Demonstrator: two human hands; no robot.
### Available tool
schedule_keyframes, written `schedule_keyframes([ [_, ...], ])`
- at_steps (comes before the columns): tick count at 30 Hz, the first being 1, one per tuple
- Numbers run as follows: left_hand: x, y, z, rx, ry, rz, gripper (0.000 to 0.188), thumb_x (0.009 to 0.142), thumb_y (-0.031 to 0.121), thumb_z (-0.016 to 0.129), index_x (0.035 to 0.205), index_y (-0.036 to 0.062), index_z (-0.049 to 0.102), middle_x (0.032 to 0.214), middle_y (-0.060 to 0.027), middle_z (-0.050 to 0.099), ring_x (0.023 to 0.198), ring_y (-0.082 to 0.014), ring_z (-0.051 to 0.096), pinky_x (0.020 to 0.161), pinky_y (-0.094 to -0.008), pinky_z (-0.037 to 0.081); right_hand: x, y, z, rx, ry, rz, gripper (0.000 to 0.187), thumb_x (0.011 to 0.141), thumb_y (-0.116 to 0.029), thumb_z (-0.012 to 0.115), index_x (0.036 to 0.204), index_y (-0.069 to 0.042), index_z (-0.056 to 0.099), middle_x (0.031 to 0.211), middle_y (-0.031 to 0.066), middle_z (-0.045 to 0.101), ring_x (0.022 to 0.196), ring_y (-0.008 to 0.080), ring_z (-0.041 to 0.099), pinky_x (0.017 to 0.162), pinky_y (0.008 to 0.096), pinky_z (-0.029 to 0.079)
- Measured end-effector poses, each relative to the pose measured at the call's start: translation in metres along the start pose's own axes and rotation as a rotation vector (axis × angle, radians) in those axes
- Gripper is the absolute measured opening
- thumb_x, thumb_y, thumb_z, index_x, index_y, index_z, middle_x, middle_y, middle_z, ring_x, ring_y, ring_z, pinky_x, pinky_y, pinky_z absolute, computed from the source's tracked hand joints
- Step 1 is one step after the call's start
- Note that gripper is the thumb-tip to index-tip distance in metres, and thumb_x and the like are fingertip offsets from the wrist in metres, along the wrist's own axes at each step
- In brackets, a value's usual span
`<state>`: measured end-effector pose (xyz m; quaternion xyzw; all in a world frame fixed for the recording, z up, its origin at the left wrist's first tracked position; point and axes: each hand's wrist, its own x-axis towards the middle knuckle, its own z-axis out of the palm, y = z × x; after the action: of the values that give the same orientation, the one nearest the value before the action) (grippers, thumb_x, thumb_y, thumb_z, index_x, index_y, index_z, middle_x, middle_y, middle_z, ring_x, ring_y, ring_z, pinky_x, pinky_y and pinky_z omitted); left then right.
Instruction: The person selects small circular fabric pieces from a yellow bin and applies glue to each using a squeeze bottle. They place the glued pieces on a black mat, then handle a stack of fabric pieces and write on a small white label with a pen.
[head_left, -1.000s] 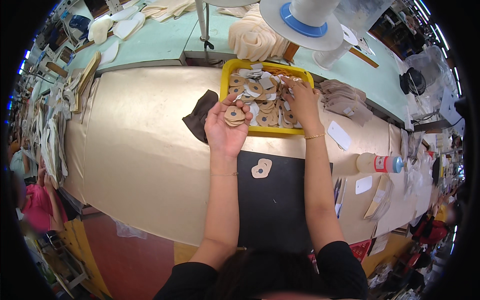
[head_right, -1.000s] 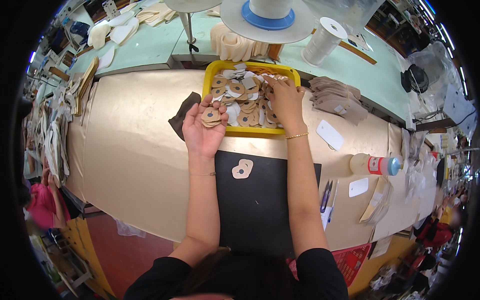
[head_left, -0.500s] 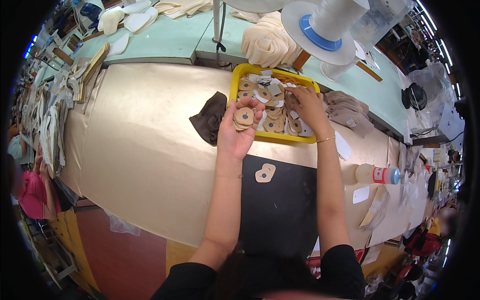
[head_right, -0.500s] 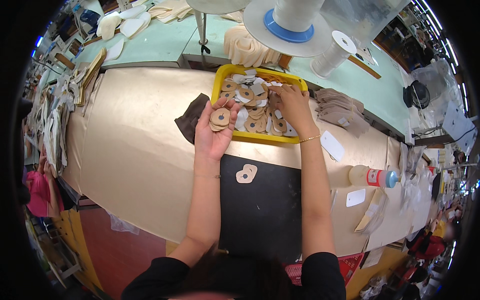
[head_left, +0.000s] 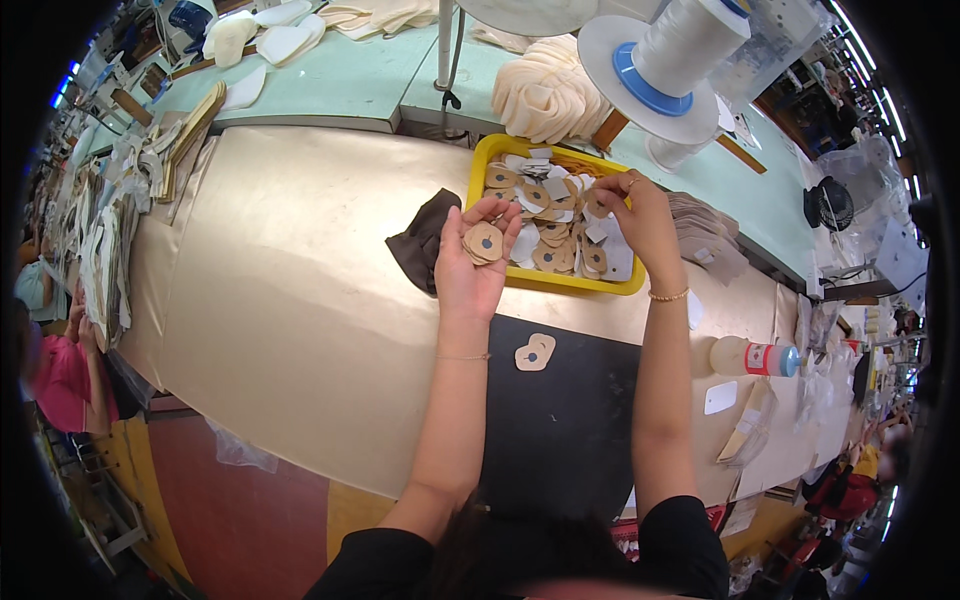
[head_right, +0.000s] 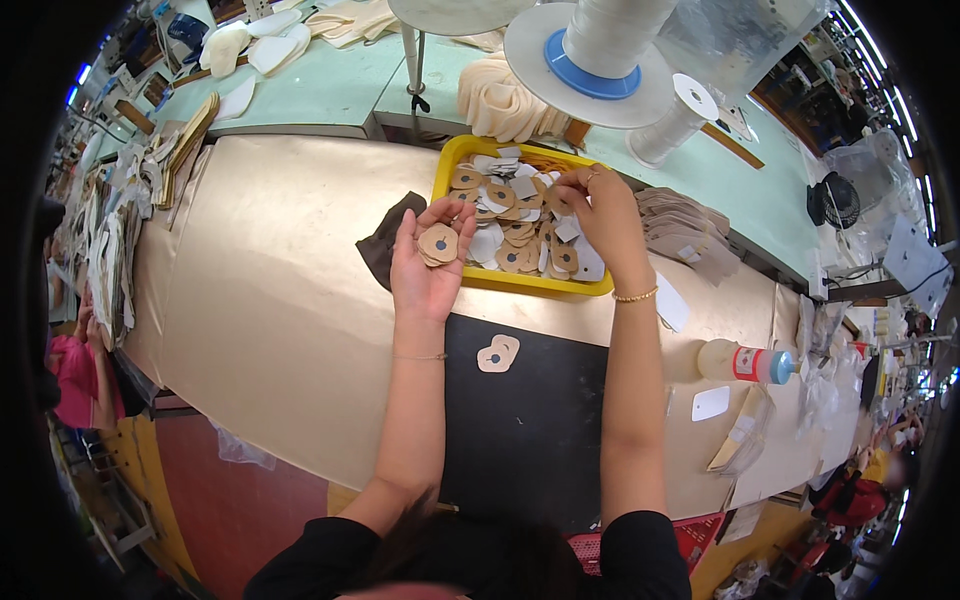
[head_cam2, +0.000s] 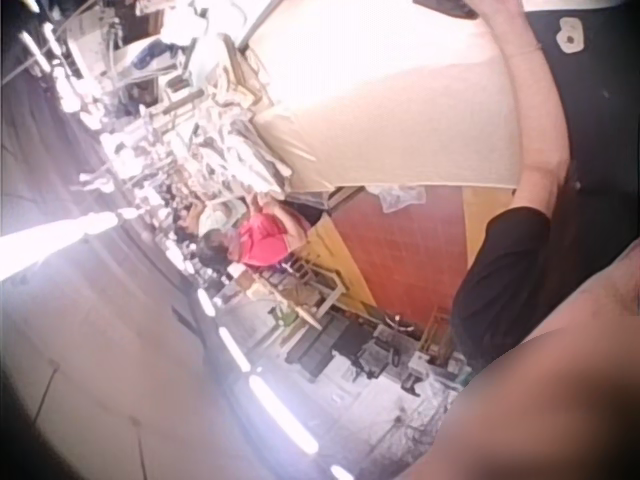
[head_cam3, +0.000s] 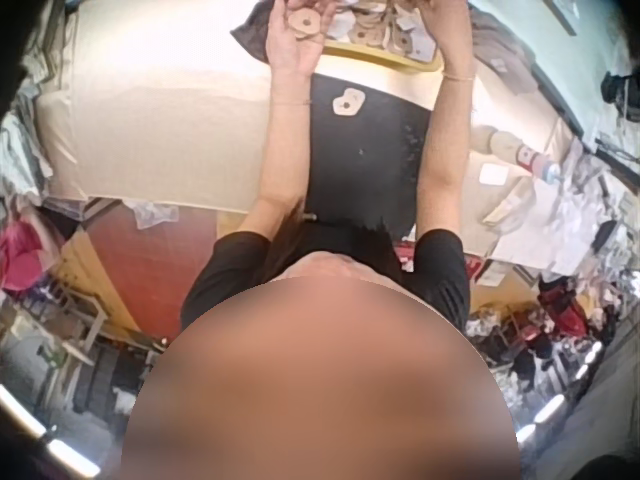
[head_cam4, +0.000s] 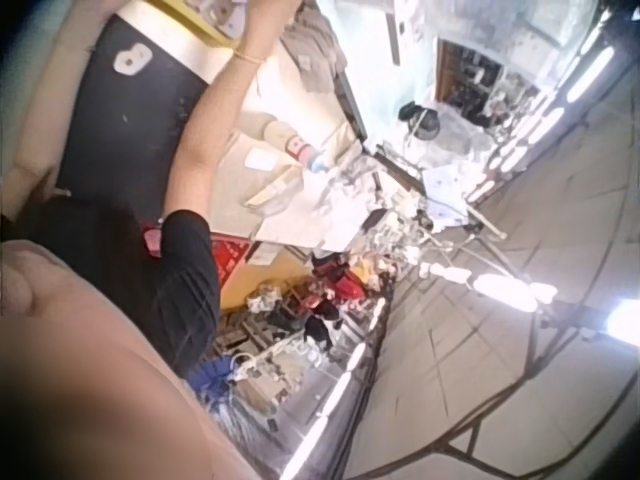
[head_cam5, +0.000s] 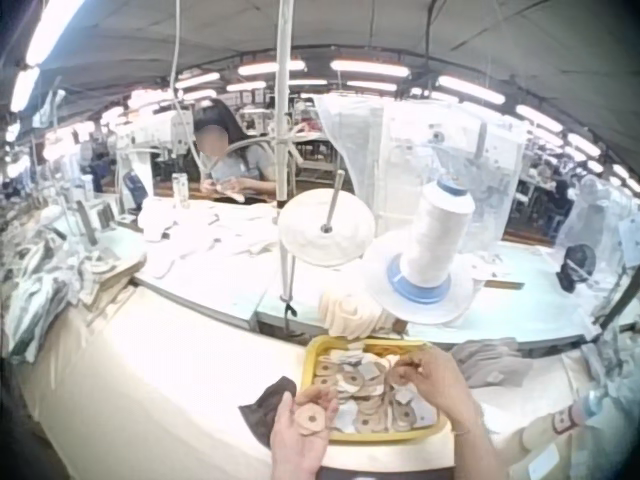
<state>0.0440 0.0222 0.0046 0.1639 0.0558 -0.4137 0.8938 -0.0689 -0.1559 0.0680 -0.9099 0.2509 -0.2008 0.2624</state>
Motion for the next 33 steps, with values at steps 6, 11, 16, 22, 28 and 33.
schedule_keyframes([
  [6, -0.004, -0.006, 0.001, 0.037, -0.070, -0.114, 0.045, 0.100, 0.035, 0.037, 0.120, -0.0023, 0.052, 0.117, -0.0138, 0.057, 0.110, -0.0230, 0.056, 0.091, -0.0351, 0.049, -0.012, -0.061, 0.033, 0.564, -0.177, 0.082, 0.018, 0.081, -0.012, 0.066, 0.094, 0.001, 0.068, 0.084, 0.0099, 0.068, 0.074, 0.0178, 0.065, 0.069, 0.0286, 0.049],
  [11, -0.004, -0.002, 0.000, -0.063, -0.130, -0.187, 0.044, 0.100, 0.035, 0.036, 0.125, 0.0001, 0.047, 0.119, -0.0133, 0.057, 0.108, -0.0223, 0.057, 0.090, -0.0357, 0.049, -0.010, -0.082, 0.049, 0.336, -0.198, 0.009, 0.018, 0.082, -0.012, 0.062, 0.095, -0.001, 0.068, 0.084, 0.0127, 0.069, 0.069, 0.0251, 0.065, 0.068, 0.0302, 0.050],
  [16, -0.001, -0.001, -0.002, -0.128, -0.083, -0.165, 0.039, 0.101, 0.030, 0.037, 0.124, 0.0003, 0.047, 0.118, -0.0166, 0.055, 0.110, -0.0260, 0.056, 0.090, -0.0381, 0.050, -0.005, -0.073, 0.049, 0.327, -0.011, -0.119, 0.019, 0.083, -0.013, 0.061, 0.096, -0.002, 0.068, 0.089, 0.0145, 0.067, 0.077, 0.0282, 0.064, 0.072, 0.0331, 0.049],
  [22, 0.006, 0.014, -0.018, -0.258, -0.148, -0.060, 0.031, 0.099, 0.026, 0.044, 0.118, 0.0014, 0.051, 0.102, -0.0130, 0.056, 0.092, -0.0217, 0.057, 0.075, -0.0306, 0.054, 0.023, -0.040, 0.056, 0.210, 0.005, 0.006, 0.021, 0.083, -0.015, 0.061, 0.098, -0.003, 0.068, 0.092, 0.0139, 0.066, 0.086, 0.0267, 0.062, 0.076, 0.0341, 0.048],
  [28, 0.004, 0.020, -0.024, -0.280, -0.143, 0.074, 0.029, 0.099, 0.027, 0.045, 0.111, 0.0025, 0.055, 0.092, -0.0094, 0.056, 0.086, -0.0209, 0.055, 0.072, -0.0295, 0.052, 0.050, -0.024, 0.100, -0.202, 0.016, -0.194, 0.027, 0.078, -0.019, 0.067, 0.101, -0.004, 0.069, 0.085, 0.0124, 0.067, 0.079, 0.0249, 0.063, 0.073, 0.0340, 0.049],
  [33, -0.004, 0.024, -0.020, -0.266, -0.010, 0.066, 0.031, 0.098, 0.031, 0.045, 0.107, 0.0039, 0.058, 0.087, -0.0084, 0.061, 0.085, -0.0238, 0.058, 0.073, -0.0338, 0.051, 0.051, -0.030, 0.102, -0.106, -0.042, -0.023, 0.030, 0.074, -0.018, 0.070, 0.100, -0.003, 0.069, 0.081, 0.0126, 0.067, 0.075, 0.0268, 0.063, 0.071, 0.0349, 0.049],
])
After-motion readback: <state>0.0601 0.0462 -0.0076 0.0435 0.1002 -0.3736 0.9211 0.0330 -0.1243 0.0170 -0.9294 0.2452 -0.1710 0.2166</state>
